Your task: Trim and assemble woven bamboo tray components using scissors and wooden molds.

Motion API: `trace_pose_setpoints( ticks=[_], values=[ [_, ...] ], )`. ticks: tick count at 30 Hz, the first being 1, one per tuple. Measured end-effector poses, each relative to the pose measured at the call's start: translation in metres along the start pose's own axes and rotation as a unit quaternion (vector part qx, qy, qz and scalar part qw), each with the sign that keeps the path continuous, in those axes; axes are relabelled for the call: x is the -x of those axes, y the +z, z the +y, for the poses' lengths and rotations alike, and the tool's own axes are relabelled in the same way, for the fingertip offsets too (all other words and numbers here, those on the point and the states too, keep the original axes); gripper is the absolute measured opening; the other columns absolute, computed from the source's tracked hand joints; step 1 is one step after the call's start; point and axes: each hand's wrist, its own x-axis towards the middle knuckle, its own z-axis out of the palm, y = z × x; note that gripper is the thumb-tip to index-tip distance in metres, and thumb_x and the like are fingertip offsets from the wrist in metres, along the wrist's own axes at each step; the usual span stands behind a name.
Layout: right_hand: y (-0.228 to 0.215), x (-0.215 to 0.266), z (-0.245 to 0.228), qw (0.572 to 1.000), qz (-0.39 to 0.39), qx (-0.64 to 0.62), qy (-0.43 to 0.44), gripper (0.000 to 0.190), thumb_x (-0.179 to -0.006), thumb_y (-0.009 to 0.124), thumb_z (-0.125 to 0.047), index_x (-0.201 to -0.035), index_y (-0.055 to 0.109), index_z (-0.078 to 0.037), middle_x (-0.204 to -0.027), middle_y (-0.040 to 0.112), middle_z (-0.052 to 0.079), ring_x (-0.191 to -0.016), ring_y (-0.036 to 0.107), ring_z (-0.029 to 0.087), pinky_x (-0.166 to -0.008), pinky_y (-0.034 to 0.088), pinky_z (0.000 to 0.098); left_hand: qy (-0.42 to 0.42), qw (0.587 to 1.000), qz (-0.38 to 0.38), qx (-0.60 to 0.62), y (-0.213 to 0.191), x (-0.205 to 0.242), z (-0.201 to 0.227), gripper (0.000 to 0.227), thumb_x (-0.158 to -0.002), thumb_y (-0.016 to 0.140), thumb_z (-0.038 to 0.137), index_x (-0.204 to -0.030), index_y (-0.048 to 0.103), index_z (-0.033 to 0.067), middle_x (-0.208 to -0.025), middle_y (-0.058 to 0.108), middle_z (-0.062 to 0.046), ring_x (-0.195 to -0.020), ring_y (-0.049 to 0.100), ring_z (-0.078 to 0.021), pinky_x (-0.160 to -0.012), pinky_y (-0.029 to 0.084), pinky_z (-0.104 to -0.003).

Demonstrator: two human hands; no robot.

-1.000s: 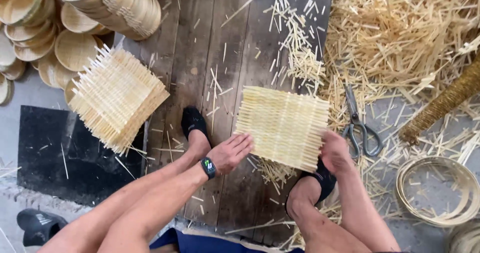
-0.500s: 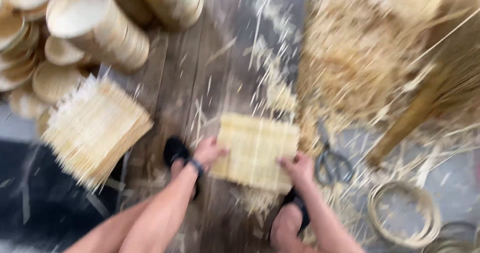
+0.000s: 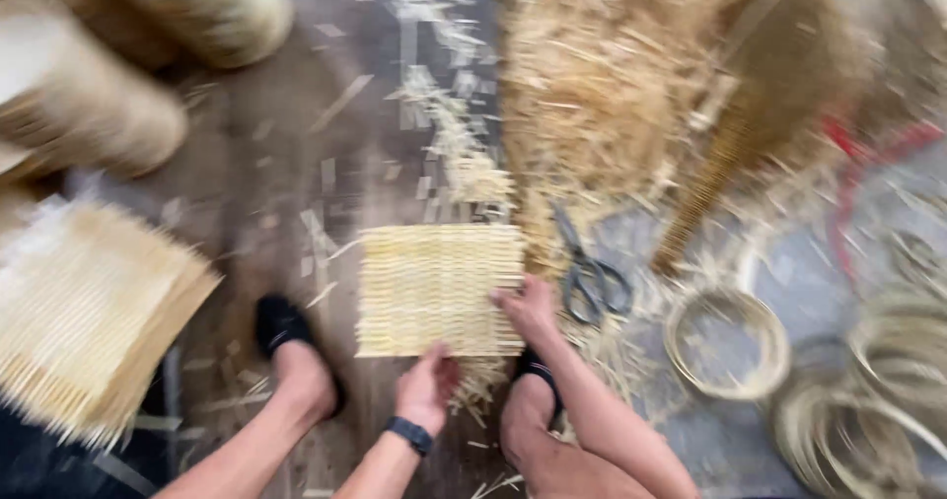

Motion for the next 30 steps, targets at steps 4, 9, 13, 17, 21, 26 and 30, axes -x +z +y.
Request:
trace_pose_setpoints(
  ticks=[4,9,13,17,21,26,30],
  values=[
    [0.004,0.000,0.020,0.994,0.009,-0.110,-0.015,0.027,-0.077,0.083,-0.010,-0.102,0.078,-0.002,-0.092,0.080,0.005,-0.080,0.072,0.010,-0.075,0.060,0.0292,0.008,0.989,-0.064,0.130,-0.004,0.002,0.009,0.017,-0.089,0.072,0.015,-0.101,0.065,0.0046,-0.090,0.071,-0.007,-0.081,0.070,-0.0204,-0.076,0.064,-0.035],
    [-0.026,0.002,0.039,0.983,0.155,-0.089,-0.048,0.045,-0.077,0.088,-0.017,-0.113,0.066,-0.003,-0.085,0.071,0.003,-0.073,0.066,0.011,-0.067,0.056,0.0283,0.011,0.990,-0.026,0.141,-0.002,-0.001,0.018,0.014,-0.092,0.069,0.010,-0.104,0.064,0.0072,-0.096,0.070,-0.005,-0.089,0.069,-0.0193,-0.083,0.062,-0.038],
    [-0.131,0.022,0.107,0.954,0.292,-0.044,-0.044,0.033,-0.088,0.083,-0.025,-0.108,0.068,-0.005,-0.088,0.070,0.005,-0.076,0.064,0.014,-0.070,0.055,0.0302,0.007,0.989,-0.031,0.143,-0.011,-0.012,0.007,0.013,-0.094,0.070,0.011,-0.105,0.064,0.0058,-0.096,0.069,-0.005,-0.090,0.068,-0.0203,-0.082,0.061,-0.038],
    [-0.205,0.058,0.166,0.878,0.329,0.346,0.030,0.043,-0.071,0.087,-0.032,-0.102,0.071,-0.007,-0.096,0.067,0.015,-0.085,0.064,0.031,-0.076,0.053,0.0477,0.001,0.986,-0.030,0.162,-0.001,0.005,0.016,0.015,-0.093,0.072,0.014,-0.103,0.064,0.0052,-0.095,0.069,-0.008,-0.088,0.068,-0.0207,-0.080,0.062,-0.036],
    [-0.227,0.079,0.177,0.929,0.256,0.267,-0.014,0.016,-0.092,0.070,-0.027,-0.095,0.074,-0.012,-0.078,0.068,0.007,-0.070,0.066,0.023,-0.068,0.054,0.0409,-0.015,0.994,0.043,0.104,0.013,0.037,0.012,0.019,-0.089,0.077,0.018,-0.099,0.063,0.0087,-0.088,0.065,-0.006,-0.079,0.067,-0.0218,-0.067,0.059,-0.038],
    [-0.259,0.093,0.143,0.870,0.279,0.406,0.027,0.024,-0.105,0.062,-0.027,-0.092,0.077,-0.013,-0.071,0.067,0.006,-0.066,0.064,0.019,-0.062,0.051,0.0359,-0.102,0.986,-0.046,-0.120,0.023,0.063,-0.005,0.017,-0.087,0.078,0.016,-0.101,0.070,0.0094,-0.085,0.069,-0.009,-0.072,0.066,-0.0220,-0.059,0.054,-0.035],
    [-0.271,0.109,0.049,0.906,0.288,0.251,-0.184,0.021,-0.104,0.066,-0.023,-0.111,0.076,-0.007,-0.089,0.069,0.005,-0.075,0.061,0.011,-0.064,0.048,0.0244,0.250,0.821,-0.262,-0.441,0.053,0.102,0.003,0.028,-0.083,0.082,0.016,-0.108,0.076,0.0036,-0.100,0.078,-0.012,-0.085,0.075,-0.0216,-0.076,0.059,-0.033]
  ],
)
